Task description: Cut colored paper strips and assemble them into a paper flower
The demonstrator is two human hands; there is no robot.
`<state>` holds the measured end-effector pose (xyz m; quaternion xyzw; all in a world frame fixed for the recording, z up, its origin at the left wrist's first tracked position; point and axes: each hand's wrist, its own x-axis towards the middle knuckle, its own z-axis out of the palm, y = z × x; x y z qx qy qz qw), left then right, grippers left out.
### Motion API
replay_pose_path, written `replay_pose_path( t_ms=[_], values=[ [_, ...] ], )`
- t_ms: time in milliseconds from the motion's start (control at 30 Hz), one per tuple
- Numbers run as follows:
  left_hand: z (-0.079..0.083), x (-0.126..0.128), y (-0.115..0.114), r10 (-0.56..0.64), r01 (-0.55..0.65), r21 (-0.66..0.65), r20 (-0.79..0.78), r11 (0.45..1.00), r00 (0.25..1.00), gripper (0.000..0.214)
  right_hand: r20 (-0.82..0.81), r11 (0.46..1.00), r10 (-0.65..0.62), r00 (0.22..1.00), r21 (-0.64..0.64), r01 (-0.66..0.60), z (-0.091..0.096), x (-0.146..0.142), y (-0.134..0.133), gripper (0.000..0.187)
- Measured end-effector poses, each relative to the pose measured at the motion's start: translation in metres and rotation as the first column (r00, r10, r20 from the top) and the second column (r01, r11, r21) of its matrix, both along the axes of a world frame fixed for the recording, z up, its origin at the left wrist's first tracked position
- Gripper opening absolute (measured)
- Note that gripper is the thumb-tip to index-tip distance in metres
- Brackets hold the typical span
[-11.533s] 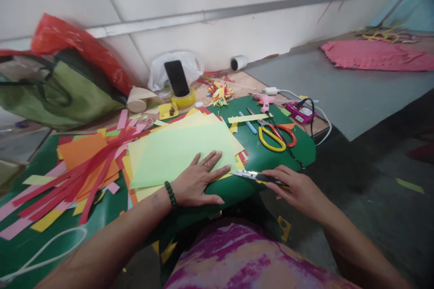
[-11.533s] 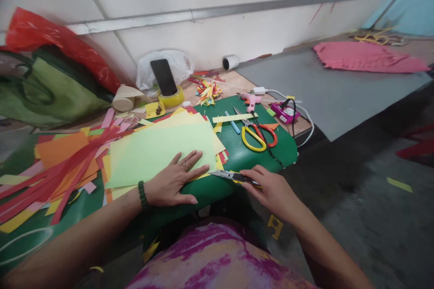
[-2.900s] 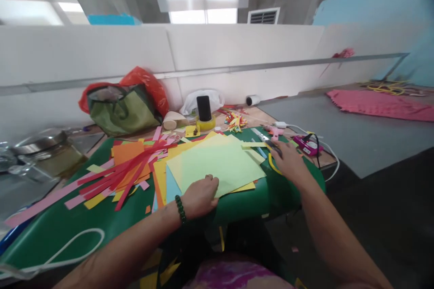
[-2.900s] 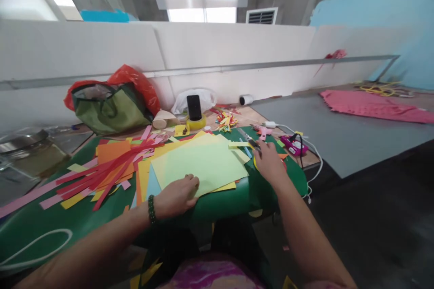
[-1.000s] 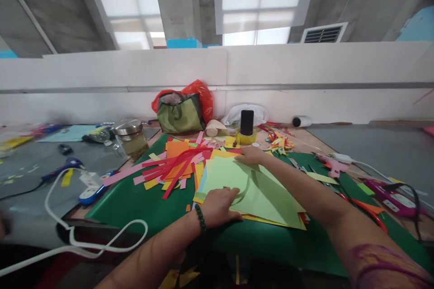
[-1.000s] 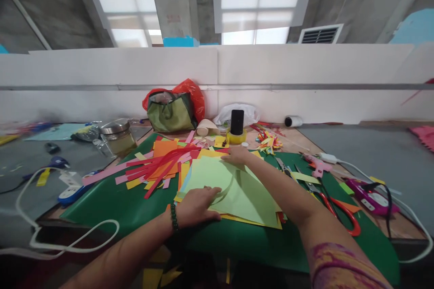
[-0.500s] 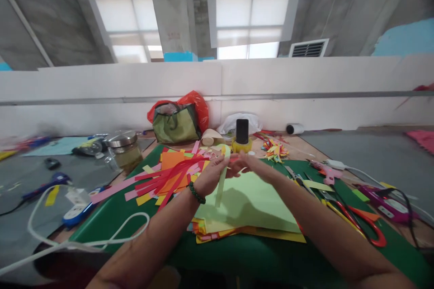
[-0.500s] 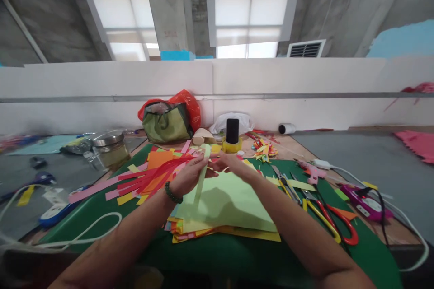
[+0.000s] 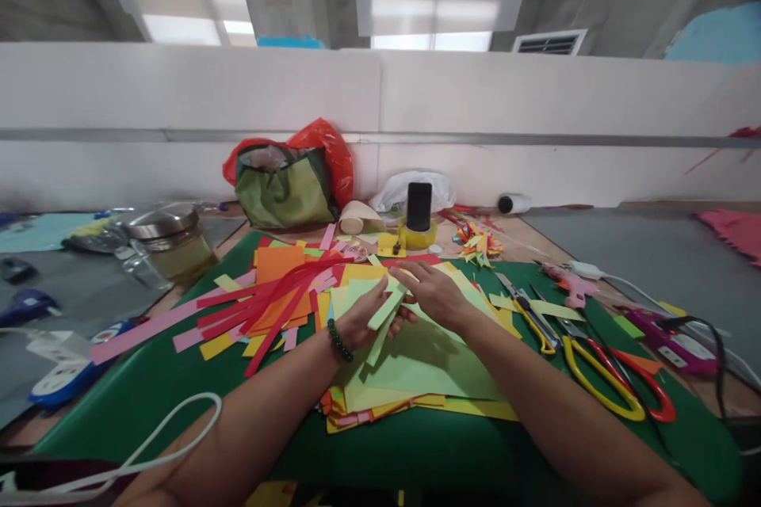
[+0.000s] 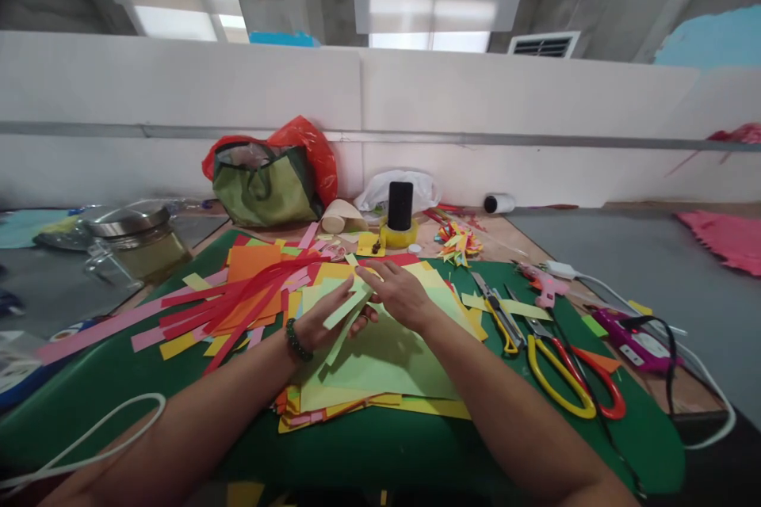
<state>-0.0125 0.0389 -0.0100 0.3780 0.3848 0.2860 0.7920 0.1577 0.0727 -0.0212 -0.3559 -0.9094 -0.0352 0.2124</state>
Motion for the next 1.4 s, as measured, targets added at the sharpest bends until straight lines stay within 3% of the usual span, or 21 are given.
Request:
replay_pose_path(
  t_ms=[67, 133, 233, 267, 333, 400, 433, 600, 733, 800, 900, 967, 1067, 1200, 1400],
  values=[
    [-0.002, -0.003, 0.003, -0.028, 0.028, 0.002, -0.004, 1.0, 1.0, 0.045, 0.08, 0.999, 0.028, 0.996, 0.033, -0.03, -0.004, -0.004, -0.001, 0.045],
    [-0.005, -0.007, 0.004, -0.036, 0.036, 0.057, -0.013, 0.998, 0.999, 0.035, 0.048, 0.998, 0.057, 0.997, -0.02, -0.056, -0.007, -0.005, -0.001, 0.045],
    [-0.007, -0.011, 0.003, -0.015, 0.021, 0.142, -0.046, 0.99, 0.999, 0.016, -0.279, 0.959, -0.032, 0.96, -0.281, -0.049, -0.009, -0.003, 0.002, 0.051],
    [-0.008, -0.012, 0.003, -0.004, 0.012, 0.164, -0.049, 0.986, 0.999, 0.016, -0.412, 0.904, -0.13, 0.902, -0.422, -0.063, -0.009, -0.001, 0.003, 0.051],
    [-0.009, -0.012, 0.002, 0.009, 0.0, 0.21, -0.044, 0.978, 0.999, 0.02, -0.553, 0.716, -0.361, 0.751, -0.68, -0.157, -0.007, 0.001, 0.004, 0.049],
    [-0.01, -0.011, 0.002, -0.014, 0.022, 0.257, -0.035, 0.966, 0.999, 0.021, -0.575, 0.558, -0.482, 0.661, -0.783, -0.274, -0.004, 0.0, 0.002, 0.051],
    [-0.011, -0.011, 0.002, -0.035, 0.042, 0.269, -0.033, 0.962, 0.999, 0.021, -0.589, 0.535, -0.497, 0.637, -0.786, -0.31, -0.004, -0.001, 0.001, 0.055],
    [-0.01, -0.01, 0.001, -0.086, 0.094, 0.143, -0.066, 0.985, 0.994, 0.026, -0.692, 0.634, -0.523, 0.498, -0.706, -0.316, -0.004, -0.003, 0.001, 0.056],
    [-0.008, -0.009, 0.001, -0.113, 0.119, 0.052, -0.114, 0.991, 0.987, 0.033, -0.704, 0.64, -0.555, 0.444, -0.702, -0.312, -0.003, 0.003, 0.005, 0.06],
    [-0.009, -0.008, 0.002, -0.122, 0.13, 0.05, -0.142, 0.99, 0.982, 0.033, -0.694, 0.6, -0.583, 0.421, -0.718, -0.353, 0.0, 0.004, 0.005, 0.062],
    [-0.01, -0.007, 0.002, -0.117, 0.129, 0.081, -0.139, 0.988, 0.983, 0.031, -0.616, 0.443, -0.651, 0.445, -0.783, -0.436, 0.003, -0.001, -0.001, 0.064],
    [-0.01, -0.007, 0.002, -0.128, 0.137, 0.08, -0.109, 0.987, 0.986, 0.03, -0.592, 0.393, -0.663, 0.458, -0.796, -0.46, 0.003, -0.005, -0.005, 0.064],
    [-0.009, -0.008, 0.001, -0.119, 0.125, 0.06, -0.094, 0.99, 0.988, 0.03, -0.638, 0.471, -0.653, 0.409, -0.764, -0.441, 0.002, -0.007, -0.006, 0.065],
    [-0.006, -0.01, 0.002, 0.001, 0.007, 0.076, -0.111, 0.997, 0.994, 0.038, -0.666, 0.565, -0.67, 0.326, -0.744, -0.357, 0.002, 0.0, 0.0, 0.065],
    [-0.008, -0.01, 0.003, -0.025, 0.036, 0.105, -0.105, 0.994, 0.994, 0.032, -0.629, 0.539, -0.712, 0.312, -0.775, -0.331, 0.007, 0.0, -0.001, 0.066]
  ],
)
